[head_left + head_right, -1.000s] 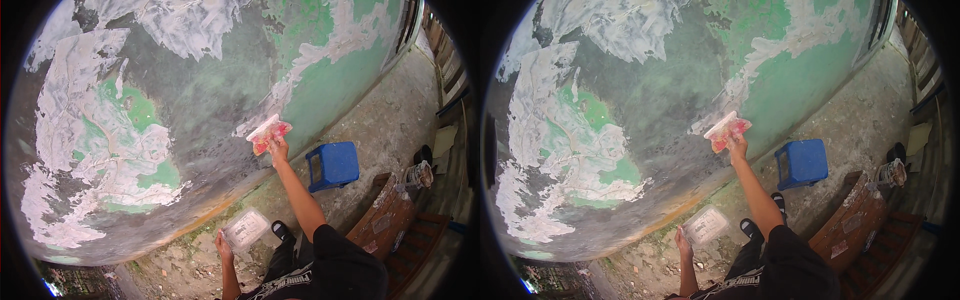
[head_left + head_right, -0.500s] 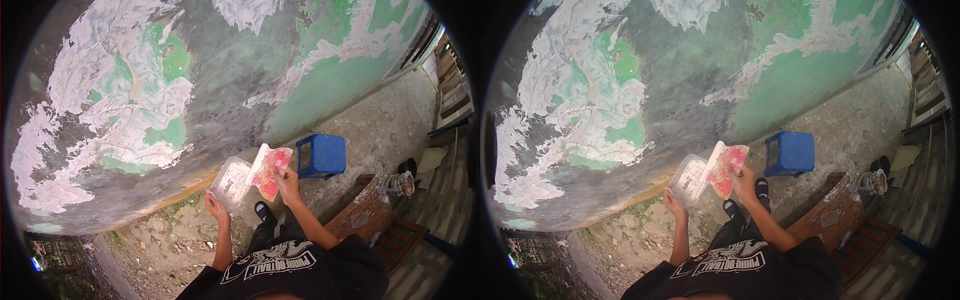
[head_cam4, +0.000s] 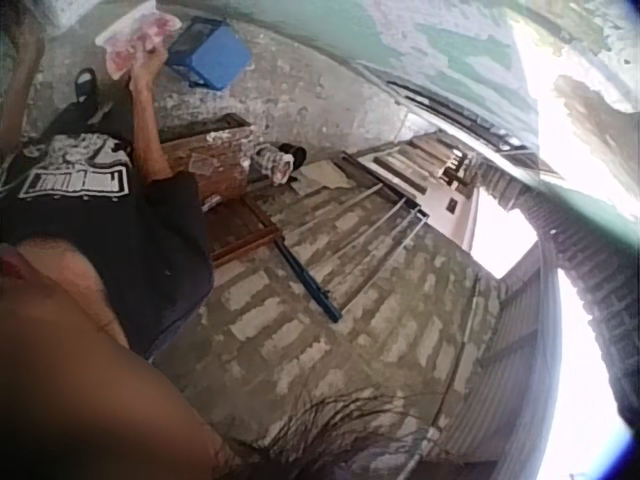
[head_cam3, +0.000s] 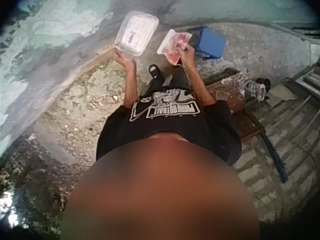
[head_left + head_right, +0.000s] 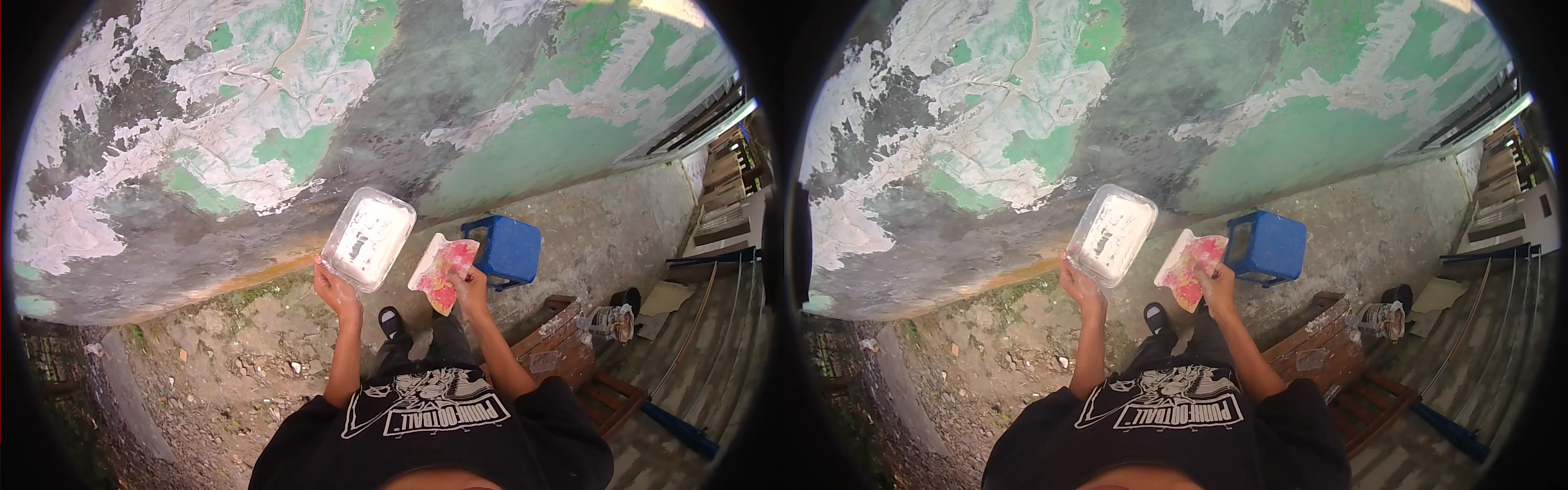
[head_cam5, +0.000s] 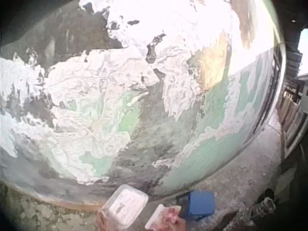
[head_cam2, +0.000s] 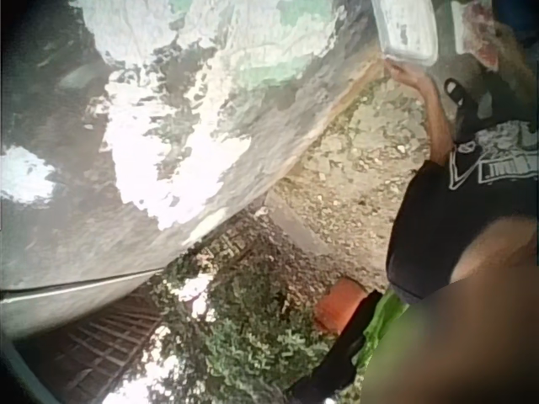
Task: Applying wall putty to fill and smooth a section of a weathered wall.
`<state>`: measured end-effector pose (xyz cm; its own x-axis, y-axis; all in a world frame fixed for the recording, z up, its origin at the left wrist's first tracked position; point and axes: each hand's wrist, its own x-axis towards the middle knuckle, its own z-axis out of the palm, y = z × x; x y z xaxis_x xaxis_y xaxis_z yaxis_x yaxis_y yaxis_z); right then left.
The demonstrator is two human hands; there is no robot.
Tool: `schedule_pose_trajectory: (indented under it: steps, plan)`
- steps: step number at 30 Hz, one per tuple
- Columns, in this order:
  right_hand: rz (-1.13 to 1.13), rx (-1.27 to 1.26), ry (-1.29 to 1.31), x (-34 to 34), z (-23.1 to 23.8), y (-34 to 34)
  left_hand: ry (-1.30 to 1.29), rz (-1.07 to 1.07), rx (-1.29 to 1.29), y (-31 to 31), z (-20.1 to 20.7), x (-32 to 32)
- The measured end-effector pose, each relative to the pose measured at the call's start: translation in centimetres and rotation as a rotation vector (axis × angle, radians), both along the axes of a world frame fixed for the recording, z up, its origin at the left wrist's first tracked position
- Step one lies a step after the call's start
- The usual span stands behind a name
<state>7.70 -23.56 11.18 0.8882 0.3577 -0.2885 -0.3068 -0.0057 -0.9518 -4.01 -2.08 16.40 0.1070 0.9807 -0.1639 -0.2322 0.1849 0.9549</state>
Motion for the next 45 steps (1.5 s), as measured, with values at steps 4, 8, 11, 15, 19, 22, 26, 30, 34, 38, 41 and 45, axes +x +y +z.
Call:
schedule_pose_trajectory:
  steps: [4,8,11,15,19,22,26,30,34,38,41,45]
  plan:
    - [-0.005,-0.026,-0.269,2.1,6.7,0.3,0.022,-0.063,-0.009,1.4,1.5,-1.2]
    - [0.087,-0.051,-0.633,3.6,13.8,2.2,0.112,-0.174,-0.012,2.0,2.3,-1.6]
    - [0.509,-0.203,-1.301,3.8,18.2,3.6,0.156,-0.255,-0.001,1.9,3.0,-2.7]
    - [0.725,-0.273,-1.314,2.4,20.1,5.4,0.218,-0.417,0.158,1.8,2.2,-3.6]
    - [0.998,-0.405,-1.509,0.0,19.0,8.0,0.222,-0.507,0.127,1.6,2.9,-4.9]
    - [1.084,-0.426,-1.688,-2.1,18.0,9.1,0.040,-0.466,-0.005,1.3,3.2,-5.6]
    - [1.170,-0.377,-1.722,-2.1,17.5,9.6,0.081,-0.384,-0.016,1.3,3.0,-7.0]
    - [1.282,-0.221,-1.608,-1.1,19.1,9.8,0.067,-0.319,-0.006,0.6,2.5,-7.8]
    - [1.308,-0.300,-1.711,-1.1,20.4,9.4,0.062,-0.303,-0.002,-0.5,3.3,-7.7]
    - [1.382,-0.206,-1.677,-0.7,19.6,8.6,0.075,-0.313,-0.024,-1.9,4.3,-7.7]
    - [1.443,-0.184,-1.552,-0.2,20.9,8.3,0.074,-0.286,-0.033,-2.4,3.1,-8.6]
    - [1.437,-0.145,-1.540,-0.5,21.2,7.9,-0.026,-0.300,-0.070,-3.2,3.9,-9.0]
